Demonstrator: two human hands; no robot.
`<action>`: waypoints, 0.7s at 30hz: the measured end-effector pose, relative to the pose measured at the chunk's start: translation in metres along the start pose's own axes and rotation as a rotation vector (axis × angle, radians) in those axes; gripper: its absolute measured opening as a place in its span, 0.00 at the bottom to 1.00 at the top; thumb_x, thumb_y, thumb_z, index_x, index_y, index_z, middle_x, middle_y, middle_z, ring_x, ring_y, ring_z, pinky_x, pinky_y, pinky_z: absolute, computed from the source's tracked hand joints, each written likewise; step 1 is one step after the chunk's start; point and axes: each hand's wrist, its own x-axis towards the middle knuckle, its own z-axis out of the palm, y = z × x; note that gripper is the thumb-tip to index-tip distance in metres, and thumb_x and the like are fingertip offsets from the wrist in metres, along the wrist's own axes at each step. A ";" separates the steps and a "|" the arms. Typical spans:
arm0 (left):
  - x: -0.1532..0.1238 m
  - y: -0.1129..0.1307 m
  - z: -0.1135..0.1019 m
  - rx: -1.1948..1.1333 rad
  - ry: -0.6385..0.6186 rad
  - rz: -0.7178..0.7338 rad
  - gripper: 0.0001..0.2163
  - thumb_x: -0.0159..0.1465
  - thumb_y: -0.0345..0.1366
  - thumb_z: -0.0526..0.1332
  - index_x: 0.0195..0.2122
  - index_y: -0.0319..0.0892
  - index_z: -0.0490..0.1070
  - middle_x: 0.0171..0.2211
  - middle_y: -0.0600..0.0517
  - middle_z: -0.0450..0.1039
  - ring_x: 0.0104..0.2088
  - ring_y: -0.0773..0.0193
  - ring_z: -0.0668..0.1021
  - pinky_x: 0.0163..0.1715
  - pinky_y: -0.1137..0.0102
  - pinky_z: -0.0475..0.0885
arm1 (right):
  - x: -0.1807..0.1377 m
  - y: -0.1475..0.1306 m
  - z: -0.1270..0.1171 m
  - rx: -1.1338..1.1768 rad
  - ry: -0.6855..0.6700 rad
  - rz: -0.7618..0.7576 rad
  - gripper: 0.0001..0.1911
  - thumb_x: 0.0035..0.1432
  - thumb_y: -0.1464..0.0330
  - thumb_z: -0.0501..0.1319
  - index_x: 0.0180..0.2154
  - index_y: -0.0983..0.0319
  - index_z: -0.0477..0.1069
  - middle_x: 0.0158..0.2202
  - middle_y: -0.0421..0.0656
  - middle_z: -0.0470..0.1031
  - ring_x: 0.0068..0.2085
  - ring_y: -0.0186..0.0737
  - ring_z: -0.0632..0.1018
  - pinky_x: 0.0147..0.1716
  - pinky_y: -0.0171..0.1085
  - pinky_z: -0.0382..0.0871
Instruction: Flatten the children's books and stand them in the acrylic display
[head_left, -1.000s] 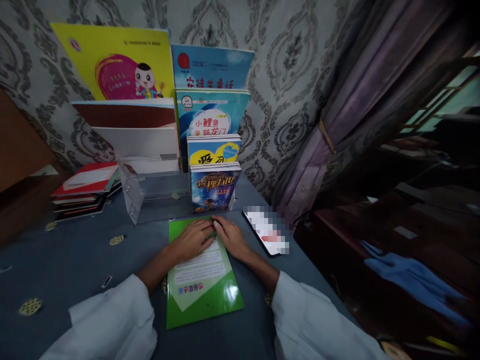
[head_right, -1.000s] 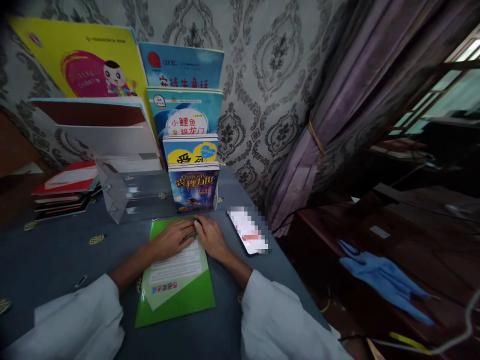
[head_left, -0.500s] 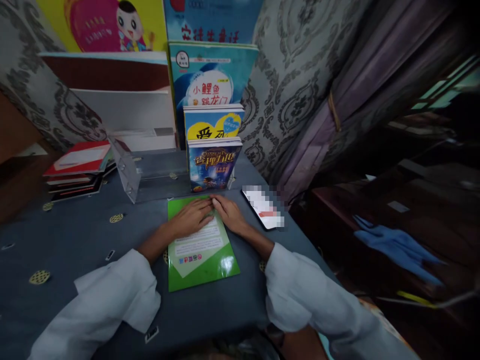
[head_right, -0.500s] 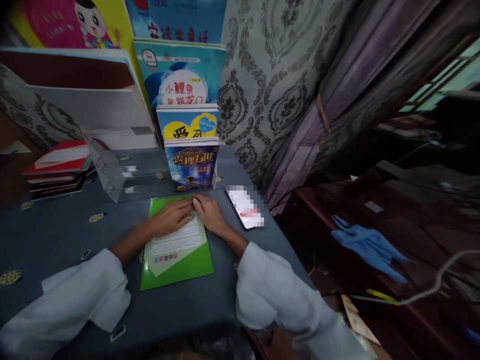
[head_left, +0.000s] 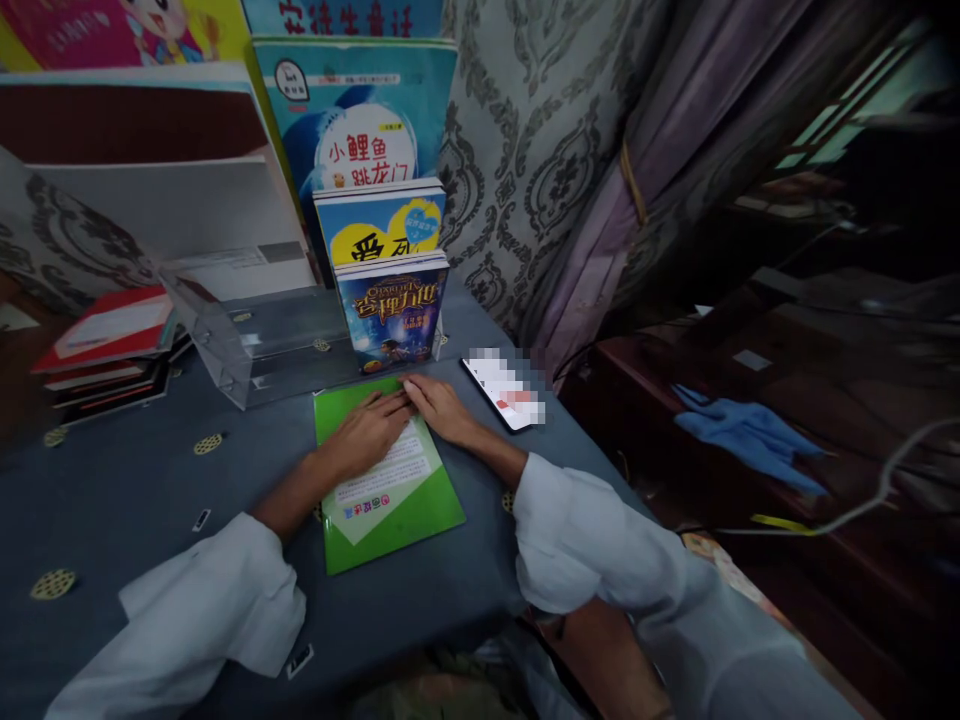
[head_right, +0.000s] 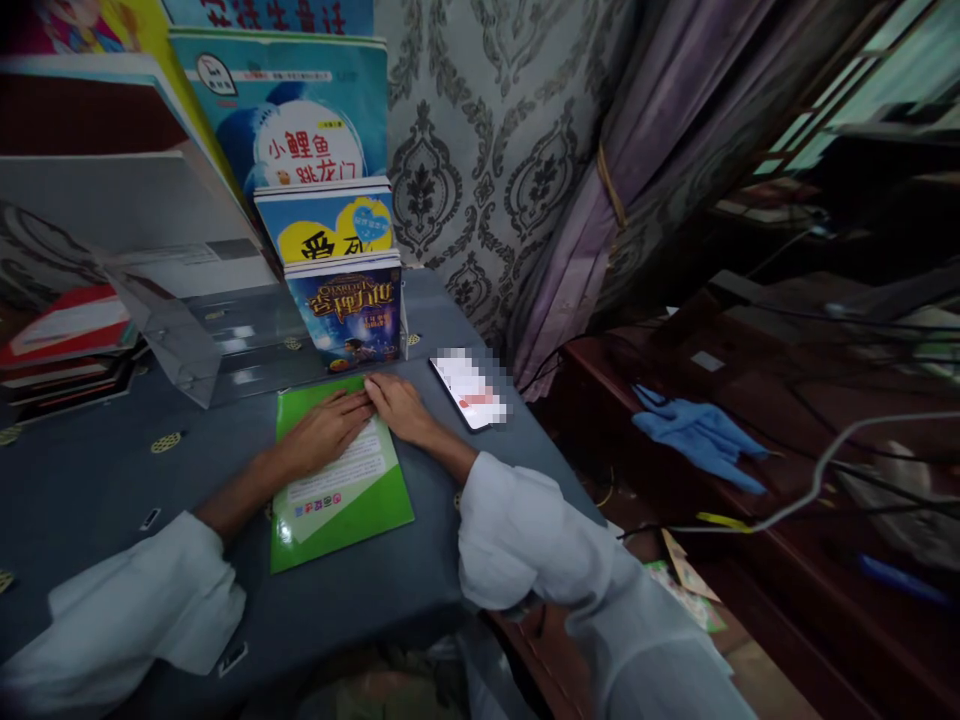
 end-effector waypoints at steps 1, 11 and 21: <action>-0.001 0.002 0.000 -0.006 0.000 -0.010 0.19 0.76 0.36 0.46 0.65 0.44 0.63 0.65 0.45 0.67 0.67 0.56 0.66 0.67 0.51 0.58 | 0.000 -0.001 0.000 -0.010 -0.005 -0.004 0.22 0.75 0.60 0.43 0.48 0.62 0.73 0.48 0.48 0.80 0.52 0.44 0.78 0.54 0.42 0.69; -0.016 0.031 0.005 0.098 -0.002 -0.113 0.23 0.76 0.43 0.44 0.67 0.40 0.59 0.68 0.40 0.60 0.69 0.54 0.62 0.69 0.48 0.54 | -0.002 -0.006 -0.001 -0.120 -0.039 -0.045 0.19 0.74 0.66 0.47 0.52 0.65 0.73 0.57 0.54 0.76 0.59 0.46 0.75 0.60 0.45 0.66; -0.023 0.045 0.004 0.080 0.058 -0.031 0.19 0.76 0.43 0.47 0.61 0.41 0.66 0.62 0.43 0.70 0.64 0.56 0.69 0.68 0.51 0.57 | -0.005 -0.010 -0.001 -0.175 -0.055 -0.021 0.17 0.73 0.66 0.51 0.53 0.65 0.74 0.60 0.54 0.74 0.64 0.48 0.71 0.61 0.51 0.64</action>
